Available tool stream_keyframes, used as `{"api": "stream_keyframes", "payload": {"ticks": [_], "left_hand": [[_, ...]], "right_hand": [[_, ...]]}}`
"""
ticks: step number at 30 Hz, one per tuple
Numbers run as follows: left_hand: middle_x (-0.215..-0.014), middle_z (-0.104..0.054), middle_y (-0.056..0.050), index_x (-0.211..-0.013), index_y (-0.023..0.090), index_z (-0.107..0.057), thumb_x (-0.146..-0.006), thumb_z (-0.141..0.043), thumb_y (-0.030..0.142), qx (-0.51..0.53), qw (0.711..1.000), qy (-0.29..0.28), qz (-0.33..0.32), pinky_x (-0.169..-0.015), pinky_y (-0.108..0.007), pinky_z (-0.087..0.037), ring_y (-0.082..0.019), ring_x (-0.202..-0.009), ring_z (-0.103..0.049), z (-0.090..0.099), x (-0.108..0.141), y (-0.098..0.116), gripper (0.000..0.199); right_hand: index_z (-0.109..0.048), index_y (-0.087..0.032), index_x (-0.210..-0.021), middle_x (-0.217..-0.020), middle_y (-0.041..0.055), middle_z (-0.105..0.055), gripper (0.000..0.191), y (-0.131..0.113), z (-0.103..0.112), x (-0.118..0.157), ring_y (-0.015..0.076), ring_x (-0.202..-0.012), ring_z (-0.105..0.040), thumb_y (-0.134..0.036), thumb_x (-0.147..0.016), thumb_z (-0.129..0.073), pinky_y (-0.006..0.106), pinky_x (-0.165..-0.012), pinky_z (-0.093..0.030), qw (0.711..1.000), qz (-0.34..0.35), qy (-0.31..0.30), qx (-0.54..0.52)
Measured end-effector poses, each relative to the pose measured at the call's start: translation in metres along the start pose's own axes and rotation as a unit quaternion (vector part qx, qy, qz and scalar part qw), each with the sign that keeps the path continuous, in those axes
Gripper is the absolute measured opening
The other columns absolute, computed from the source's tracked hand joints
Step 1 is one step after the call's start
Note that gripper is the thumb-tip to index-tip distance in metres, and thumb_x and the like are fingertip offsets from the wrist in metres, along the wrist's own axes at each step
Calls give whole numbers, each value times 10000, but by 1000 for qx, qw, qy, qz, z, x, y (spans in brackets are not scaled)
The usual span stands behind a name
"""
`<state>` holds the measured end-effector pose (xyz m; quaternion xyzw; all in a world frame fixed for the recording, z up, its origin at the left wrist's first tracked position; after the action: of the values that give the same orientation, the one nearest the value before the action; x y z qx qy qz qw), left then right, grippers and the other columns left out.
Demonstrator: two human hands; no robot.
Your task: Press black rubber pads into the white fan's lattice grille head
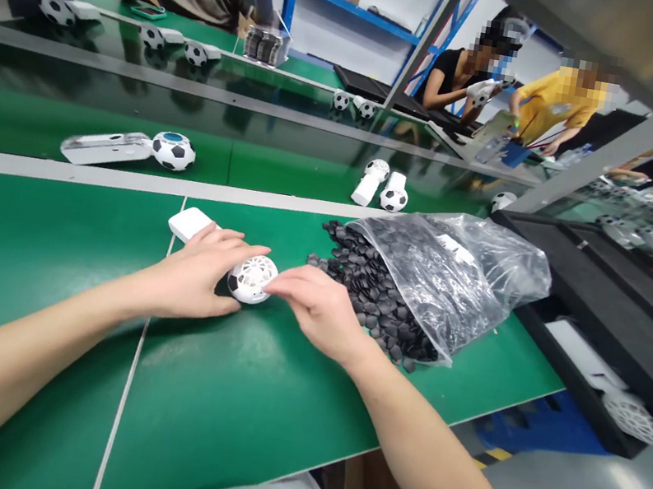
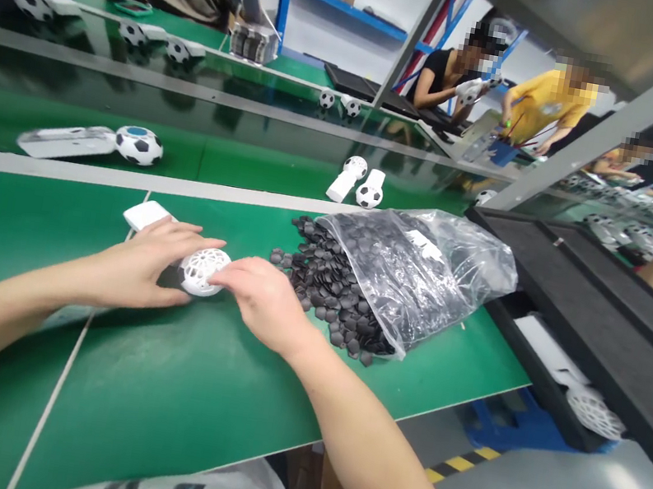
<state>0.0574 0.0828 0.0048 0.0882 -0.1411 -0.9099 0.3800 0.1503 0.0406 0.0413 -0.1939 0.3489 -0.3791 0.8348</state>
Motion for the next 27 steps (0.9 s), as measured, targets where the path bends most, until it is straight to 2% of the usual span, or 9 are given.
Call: {"api": "stream_keyframes", "payload": {"ticks": [3, 5, 7, 10, 12, 14, 18, 22, 27], "left_hand": [[-1255, -502, -102, -1286, 218, -416, -611, -609, 615, 7, 1000, 9, 25, -1000, -479, -243, -335, -1213, -342, 1, -1, -1, 806], [-1237, -519, -108, -1261, 213, -447, -596, -589, 671, 12, 999, 19, 39, -998, -493, -238, -341, -1209, -346, 1, -2, -1, 820], [-1216, -539, -100, -1231, 212, -476, -618, -580, 662, 20, 998, 33, 41, -1001, -492, -235, -337, -1202, -357, 3, -2, 0, 768], [-1181, -565, -74, -1186, 222, -505, -656, -583, 612, 30, 998, 45, 42, -994, -478, -250, -325, -1188, -372, 4, -1, 1, 663], [-1163, -572, -67, -1168, 228, -514, -646, -597, 601, 31, 997, 49, 50, -979, -473, -271, -323, -1175, -382, 4, 0, 0, 647], [-1157, -571, -68, -1161, 228, -518, -634, -607, 597, 30, 997, 54, 55, -968, -470, -284, -320, -1163, -392, 5, 1, 0, 650], [-1137, -576, -66, -1147, 228, -525, -609, -644, 565, 36, 996, 59, 64, -958, -465, -296, -317, -1157, -389, 6, 1, 0, 646], [-1124, -576, -67, -1126, 233, -530, -601, -650, 564, 39, 995, 60, 74, -958, -477, -292, -326, -1165, -380, 6, 1, 0, 633], [-1101, -577, -62, -1101, 232, -536, -636, -626, 546, 43, 994, 66, 81, -946, -475, -301, -318, -1146, -391, 9, 1, 4, 568]], "right_hand": [[-642, -260, -967, -916, 26, -660, 290, -12, -16, 1, 160, -875, -591, -154, -882, -387, 327, -791, -464, 997, 59, -40, 32], [-636, -247, -960, -885, 33, -657, 271, -16, -25, 0, 165, -857, -593, -187, -895, -380, 329, -775, -460, 995, 82, -50, 39], [-618, -243, -963, -922, 36, -647, 242, -16, -26, -2, 165, -893, -584, -196, -898, -390, 328, -797, -453, 995, 85, -35, 29], [-583, -236, -962, -999, 48, -603, 133, 1, -15, -6, 179, -968, -546, -253, -840, -534, 334, -836, -450, 1000, 11, 26, 0], [-573, -224, -922, -962, 48, -579, 201, 16, -9, -4, 184, -937, -540, -310, -756, -647, 326, -802, -468, 997, -53, 47, -23], [-564, -215, -905, -946, 45, -562, 255, 26, -10, -1, 178, -908, -539, -322, -710, -690, 309, -756, -482, 994, -88, 43, -43], [-528, -218, -1000, -1113, 72, -529, 344, 36, -14, 1, 195, -1042, -503, -288, -705, -689, 308, -769, -487, 986, -128, 53, -89], [-488, -213, -1081, -1112, 62, -561, 397, 44, -26, 0, 177, -1017, -541, -290, -730, -659, 296, -785, -486, 973, -166, 35, -156], [-483, -195, -1096, -1107, 63, -574, 344, 38, -25, -2, 174, -978, -552, -309, -791, -593, 297, -781, -469, 983, -150, 20, -103]]}}
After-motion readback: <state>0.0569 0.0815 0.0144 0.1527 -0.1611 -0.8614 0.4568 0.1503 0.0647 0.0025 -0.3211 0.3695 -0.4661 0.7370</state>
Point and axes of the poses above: each hand's wrist, its own x-axis away from the middle knuckle, its own z-axis out of the back of the hand, y = z × x, the point moved 10 cm from there along -x, towards the middle knuckle
